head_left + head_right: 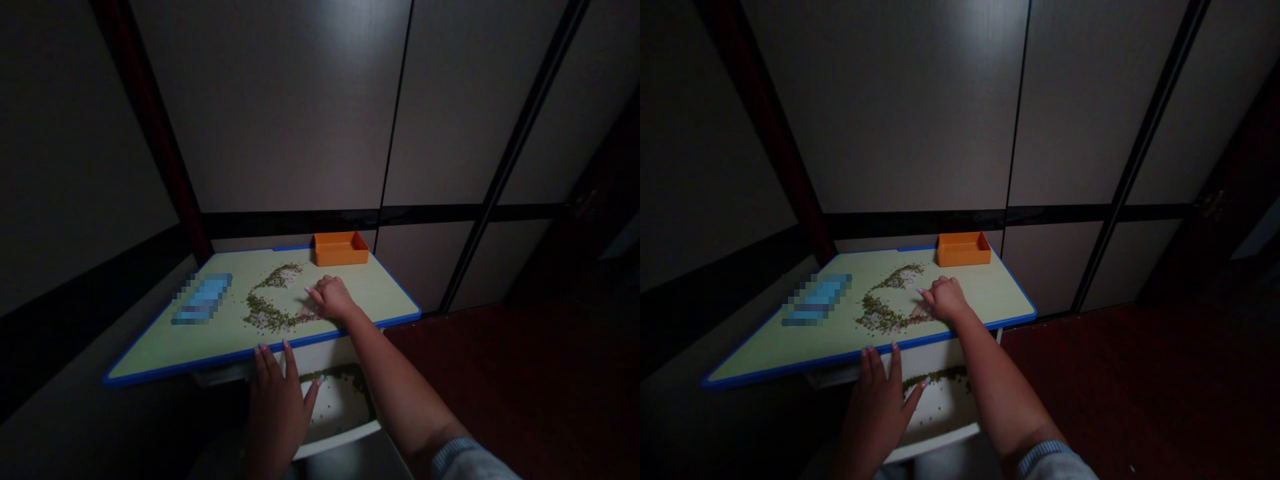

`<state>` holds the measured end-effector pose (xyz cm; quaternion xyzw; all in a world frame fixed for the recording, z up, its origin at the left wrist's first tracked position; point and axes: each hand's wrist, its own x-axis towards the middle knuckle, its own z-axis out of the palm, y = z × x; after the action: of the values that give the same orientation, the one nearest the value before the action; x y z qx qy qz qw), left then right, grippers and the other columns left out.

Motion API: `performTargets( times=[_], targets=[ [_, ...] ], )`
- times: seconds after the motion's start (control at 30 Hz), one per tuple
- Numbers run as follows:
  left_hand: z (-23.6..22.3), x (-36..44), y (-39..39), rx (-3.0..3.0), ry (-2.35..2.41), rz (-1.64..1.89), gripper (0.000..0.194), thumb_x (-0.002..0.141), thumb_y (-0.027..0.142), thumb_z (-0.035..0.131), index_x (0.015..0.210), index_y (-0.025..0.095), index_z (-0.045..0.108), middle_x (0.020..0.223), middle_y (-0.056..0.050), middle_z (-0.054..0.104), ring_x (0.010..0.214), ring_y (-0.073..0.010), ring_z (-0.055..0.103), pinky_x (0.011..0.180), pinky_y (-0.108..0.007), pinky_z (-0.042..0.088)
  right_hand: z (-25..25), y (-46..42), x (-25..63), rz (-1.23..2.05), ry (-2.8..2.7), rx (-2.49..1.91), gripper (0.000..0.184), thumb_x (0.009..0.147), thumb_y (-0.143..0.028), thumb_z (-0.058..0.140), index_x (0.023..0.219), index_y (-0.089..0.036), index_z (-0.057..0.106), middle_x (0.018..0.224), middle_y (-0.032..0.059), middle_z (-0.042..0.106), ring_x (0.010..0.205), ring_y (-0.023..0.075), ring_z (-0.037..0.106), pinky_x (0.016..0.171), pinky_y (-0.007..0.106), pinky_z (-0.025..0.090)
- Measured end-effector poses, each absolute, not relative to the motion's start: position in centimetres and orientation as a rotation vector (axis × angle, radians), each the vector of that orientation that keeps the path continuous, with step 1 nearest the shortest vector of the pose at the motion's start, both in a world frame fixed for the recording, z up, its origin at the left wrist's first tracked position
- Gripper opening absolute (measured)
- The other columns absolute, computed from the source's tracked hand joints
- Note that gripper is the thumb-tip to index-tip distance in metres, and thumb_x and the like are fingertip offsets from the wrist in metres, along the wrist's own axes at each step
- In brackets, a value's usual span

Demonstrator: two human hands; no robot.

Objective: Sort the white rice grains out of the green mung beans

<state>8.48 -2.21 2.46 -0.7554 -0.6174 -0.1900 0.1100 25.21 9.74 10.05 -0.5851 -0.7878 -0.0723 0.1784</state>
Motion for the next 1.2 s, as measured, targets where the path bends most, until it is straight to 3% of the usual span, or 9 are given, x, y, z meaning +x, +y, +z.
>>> performTargets(
  times=[0.43, 0.6, 0.73, 1.2],
  targets=[
    [2.3, 8.4, -2.3, -2.192, -1.792, -0.509, 0.078, 0.076, 0.051, 0.046, 0.132, -0.003, 0.035, 0.138, -0.034, 0.036, 0.135, -0.0432, 0.023, 0.097, -0.048, 0.038, 9.8, 8.0, 19.8, -0.27, -2.305, -1.618, 0.052, 0.095, -0.046, 0.032, 0.089, -0.011, 0.071, 0.092, 0.0139, 0.067, 0.097, 0.0229, 0.05, 0.083, 0.037, 0.03],
    [2.6, 8.6, -2.4, -2.192, -1.805, -0.491, 0.076, 0.077, 0.049, 0.046, 0.133, -0.002, 0.034, 0.139, -0.037, 0.032, 0.135, -0.0444, 0.024, 0.097, -0.048, 0.038, 9.5, 8.4, 19.8, -0.313, -2.201, -1.678, 0.05, 0.094, -0.044, 0.034, 0.09, -0.01, 0.071, 0.093, 0.0156, 0.066, 0.098, 0.0244, 0.049, 0.084, 0.039, 0.03],
    [2.7, 8.6, -2.4, -2.194, -1.815, -0.492, 0.077, 0.076, 0.051, 0.047, 0.133, 0.001, 0.035, 0.139, -0.033, 0.035, 0.135, -0.0426, 0.024, 0.097, -0.049, 0.037, 9.4, 8.7, 20.0, -0.328, -2.146, -1.705, 0.049, 0.094, -0.043, 0.035, 0.088, -0.011, 0.072, 0.093, 0.0161, 0.066, 0.099, 0.0247, 0.049, 0.084, 0.039, 0.03],
    [2.7, 8.8, -2.5, -2.197, -1.846, -0.507, 0.077, 0.076, 0.051, 0.046, 0.135, 0.003, 0.033, 0.142, -0.032, 0.032, 0.136, -0.0421, 0.023, 0.097, -0.049, 0.037, 11.1, 8.8, 23.9, -0.186, -2.187, -1.661, 0.054, 0.096, -0.048, 0.03, 0.078, -0.016, 0.07, 0.086, 0.0076, 0.067, 0.092, 0.0175, 0.051, 0.077, 0.031, 0.029]
  ],
)
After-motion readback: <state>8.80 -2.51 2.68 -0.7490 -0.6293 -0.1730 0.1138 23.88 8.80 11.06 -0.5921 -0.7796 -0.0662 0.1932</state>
